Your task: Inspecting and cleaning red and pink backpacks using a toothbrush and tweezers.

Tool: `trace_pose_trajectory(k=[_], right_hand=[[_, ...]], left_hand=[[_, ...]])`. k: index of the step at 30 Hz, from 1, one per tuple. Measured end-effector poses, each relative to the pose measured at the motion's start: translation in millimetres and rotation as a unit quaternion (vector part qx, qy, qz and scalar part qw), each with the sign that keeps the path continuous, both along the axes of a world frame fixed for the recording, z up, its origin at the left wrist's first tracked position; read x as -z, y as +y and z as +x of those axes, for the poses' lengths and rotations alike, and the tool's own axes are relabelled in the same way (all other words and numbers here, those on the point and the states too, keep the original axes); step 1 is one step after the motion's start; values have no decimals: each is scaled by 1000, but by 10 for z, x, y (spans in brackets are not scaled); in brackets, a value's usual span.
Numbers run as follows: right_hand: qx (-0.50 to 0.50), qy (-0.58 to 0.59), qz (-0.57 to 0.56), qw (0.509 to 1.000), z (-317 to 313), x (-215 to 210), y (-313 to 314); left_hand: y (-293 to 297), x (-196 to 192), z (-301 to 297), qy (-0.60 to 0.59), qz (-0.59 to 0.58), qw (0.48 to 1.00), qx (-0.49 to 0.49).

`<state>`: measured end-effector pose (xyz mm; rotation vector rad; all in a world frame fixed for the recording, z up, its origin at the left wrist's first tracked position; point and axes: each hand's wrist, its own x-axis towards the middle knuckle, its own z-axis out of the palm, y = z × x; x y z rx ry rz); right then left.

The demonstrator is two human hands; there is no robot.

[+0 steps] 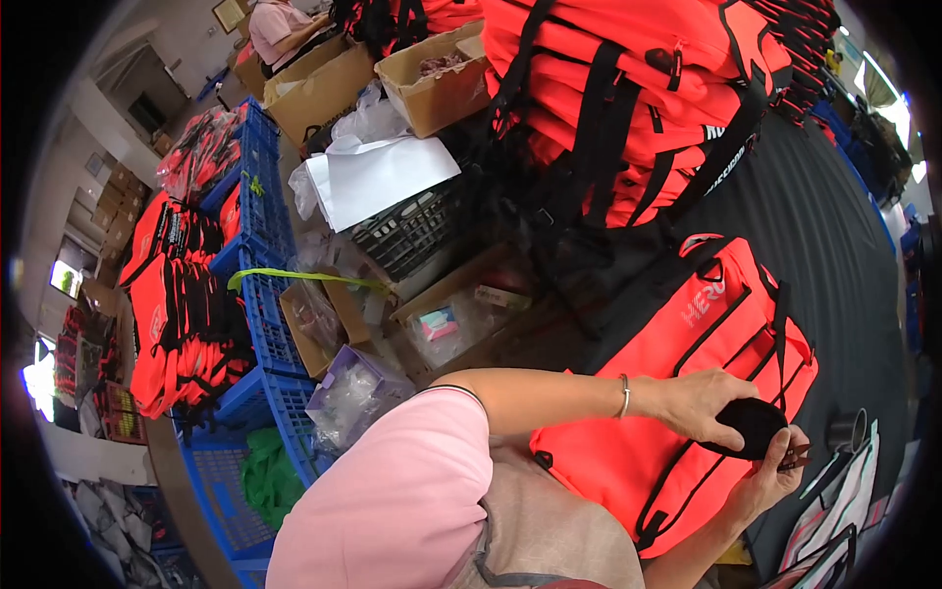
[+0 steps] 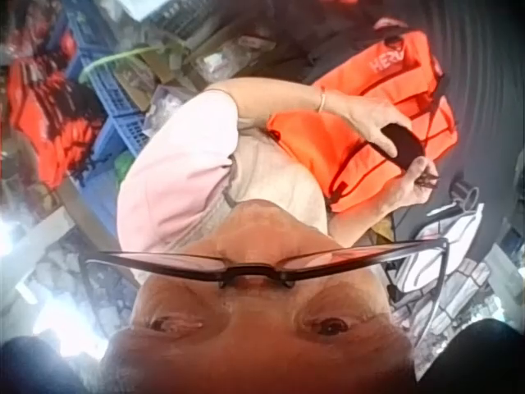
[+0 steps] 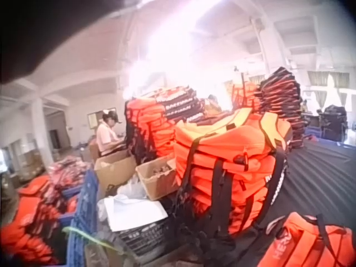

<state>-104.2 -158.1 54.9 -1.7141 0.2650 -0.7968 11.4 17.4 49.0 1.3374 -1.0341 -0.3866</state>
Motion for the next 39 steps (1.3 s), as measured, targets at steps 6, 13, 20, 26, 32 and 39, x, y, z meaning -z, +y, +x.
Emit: trace_pose_trajectory(k=[6, 13, 20, 26, 32, 39], right_hand=[[-114, 3, -9, 993, -54, 51, -36], [-142, 112, 211, 961, 69, 378, 96], [-231, 200, 435, 847, -49, 826, 186], [-157, 274, 452, 834, -95, 633, 400], [-116, 278, 207, 931, -218, 399, 386], [-51, 230, 134, 962, -374, 215, 468]], left_hand=[[49, 146, -77, 28, -14, 999, 38], [200, 462, -118, -20, 39, 999, 2], [185, 734, -205, -101, -95, 990, 0], [199, 751, -340, -104, -95, 990, 19], [257, 819, -346, -28, -35, 997, -64], [419, 735, -272, 57, 89, 989, -104]])
